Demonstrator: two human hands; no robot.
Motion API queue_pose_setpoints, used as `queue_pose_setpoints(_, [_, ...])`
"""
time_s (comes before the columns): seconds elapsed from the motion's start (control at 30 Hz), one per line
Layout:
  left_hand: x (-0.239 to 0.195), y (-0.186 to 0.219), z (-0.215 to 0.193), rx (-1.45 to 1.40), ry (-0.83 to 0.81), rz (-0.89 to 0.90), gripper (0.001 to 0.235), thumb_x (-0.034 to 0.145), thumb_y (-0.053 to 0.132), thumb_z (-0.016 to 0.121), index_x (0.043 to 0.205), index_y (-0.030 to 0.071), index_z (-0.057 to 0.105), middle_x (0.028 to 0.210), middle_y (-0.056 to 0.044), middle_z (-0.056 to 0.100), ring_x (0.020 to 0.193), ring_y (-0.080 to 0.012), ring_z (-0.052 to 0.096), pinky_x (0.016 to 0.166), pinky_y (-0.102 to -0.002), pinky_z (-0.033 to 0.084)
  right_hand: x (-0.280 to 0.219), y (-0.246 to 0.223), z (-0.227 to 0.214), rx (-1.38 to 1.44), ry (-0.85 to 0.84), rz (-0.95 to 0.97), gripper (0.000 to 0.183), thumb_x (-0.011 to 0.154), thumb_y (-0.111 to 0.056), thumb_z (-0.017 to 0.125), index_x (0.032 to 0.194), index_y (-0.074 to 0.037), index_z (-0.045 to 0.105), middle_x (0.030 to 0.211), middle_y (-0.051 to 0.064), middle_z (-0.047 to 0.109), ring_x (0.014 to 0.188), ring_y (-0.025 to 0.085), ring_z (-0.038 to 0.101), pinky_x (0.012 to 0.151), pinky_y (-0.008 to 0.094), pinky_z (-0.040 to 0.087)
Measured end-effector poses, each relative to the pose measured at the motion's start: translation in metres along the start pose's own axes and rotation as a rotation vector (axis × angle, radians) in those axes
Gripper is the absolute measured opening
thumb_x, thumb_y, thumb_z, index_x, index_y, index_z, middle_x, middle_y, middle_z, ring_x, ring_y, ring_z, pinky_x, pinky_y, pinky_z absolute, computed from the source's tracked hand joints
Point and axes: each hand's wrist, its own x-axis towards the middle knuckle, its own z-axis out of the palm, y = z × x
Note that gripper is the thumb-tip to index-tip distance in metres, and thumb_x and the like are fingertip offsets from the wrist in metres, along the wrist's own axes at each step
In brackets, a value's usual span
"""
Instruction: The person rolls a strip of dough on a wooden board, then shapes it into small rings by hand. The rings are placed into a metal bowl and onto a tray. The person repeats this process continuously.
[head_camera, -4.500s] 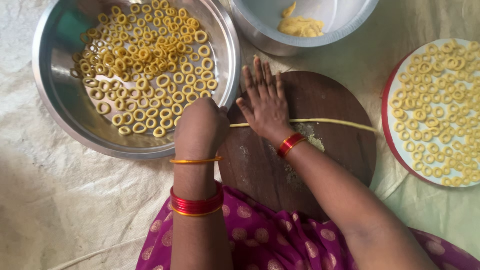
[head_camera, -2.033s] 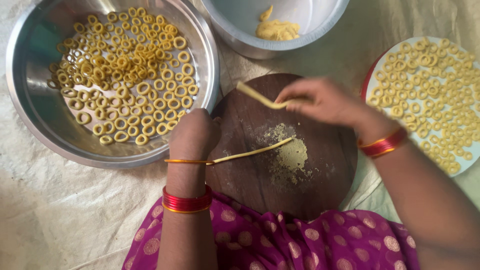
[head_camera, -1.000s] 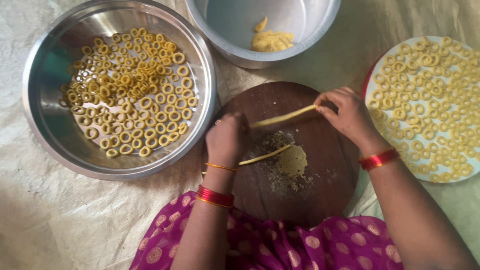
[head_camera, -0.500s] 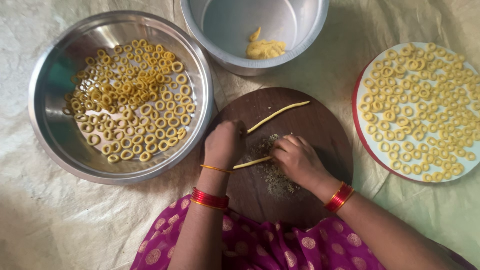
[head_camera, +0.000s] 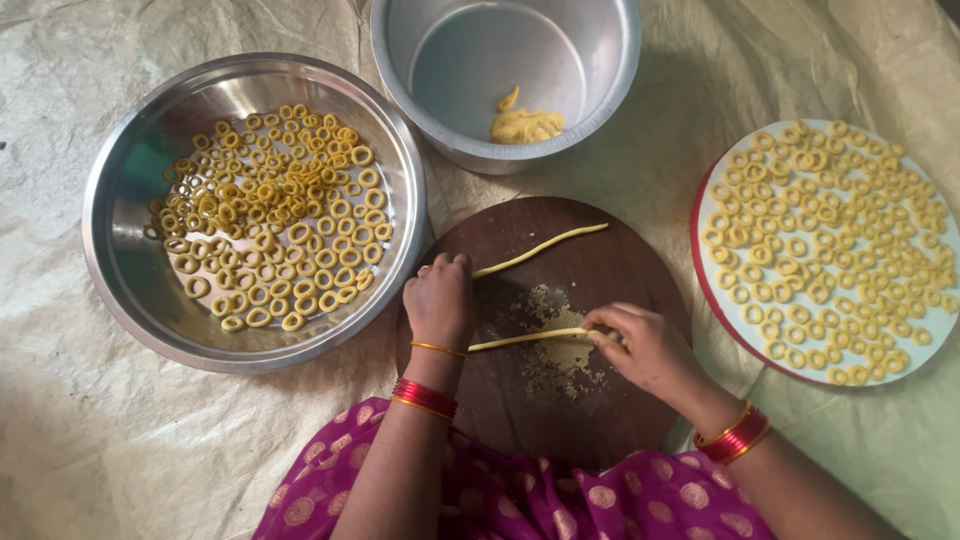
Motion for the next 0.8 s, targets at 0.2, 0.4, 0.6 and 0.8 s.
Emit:
queue_pose_setpoints(0.2, [-0.009,0.021,0.006,-0.044,-0.374,0.186,0.013,0.097,0.025,0.065,0.092,0.015,0.072,0.094,-0.009,0.072,0.087,-0.0293,0.074,0.069,-0.043,0.059,-0.004,0.020,-0.005,0.025,0.085,0.009,0.023,0.083,-0.008,0.073,0.106,-0.007,0.072,0.098,0.007,0.075,0.087,0.020,0.073,0.077,0.037,0.058])
queue_pose_setpoints(0.4, [-0.029,0.033,0.015,0.042,-0.348,0.309,0.007,0.082,0.015,0.069,0.083,0.016,0.075,0.086,-0.009,0.075,0.086,-0.0289,0.075,0.068,-0.044,0.060,-0.009,0.037,-0.014,-0.138,0.077,-0.019,0.023,0.081,0.000,0.068,0.102,-0.006,0.073,0.104,0.010,0.073,0.103,0.027,0.068,0.089,0.041,0.055])
queue_pose_setpoints(0.6, [-0.020,0.023,0.011,-0.001,-0.477,0.195,0.013,0.090,0.020,0.064,0.086,0.015,0.075,0.086,-0.012,0.075,0.083,-0.0324,0.075,0.069,-0.045,0.060,-0.006,0.039,0.005,-0.306,0.349,-0.131,0.043,0.105,-0.029,0.047,0.138,-0.002,0.053,0.138,0.017,0.059,0.128,0.033,0.057,0.110,0.047,0.045])
queue_pose_setpoints(0.8, [-0.013,0.009,-0.005,-0.099,-0.269,0.159,0.011,0.085,0.016,0.065,0.081,0.013,0.075,0.084,-0.013,0.074,0.081,-0.0357,0.073,0.069,-0.047,0.059,0.027,0.038,0.040,-0.587,0.183,-0.165,0.072,0.106,-0.056,0.010,0.164,-0.014,0.005,0.171,0.014,0.004,0.157,0.032,0.008,0.127,0.052,0.002])
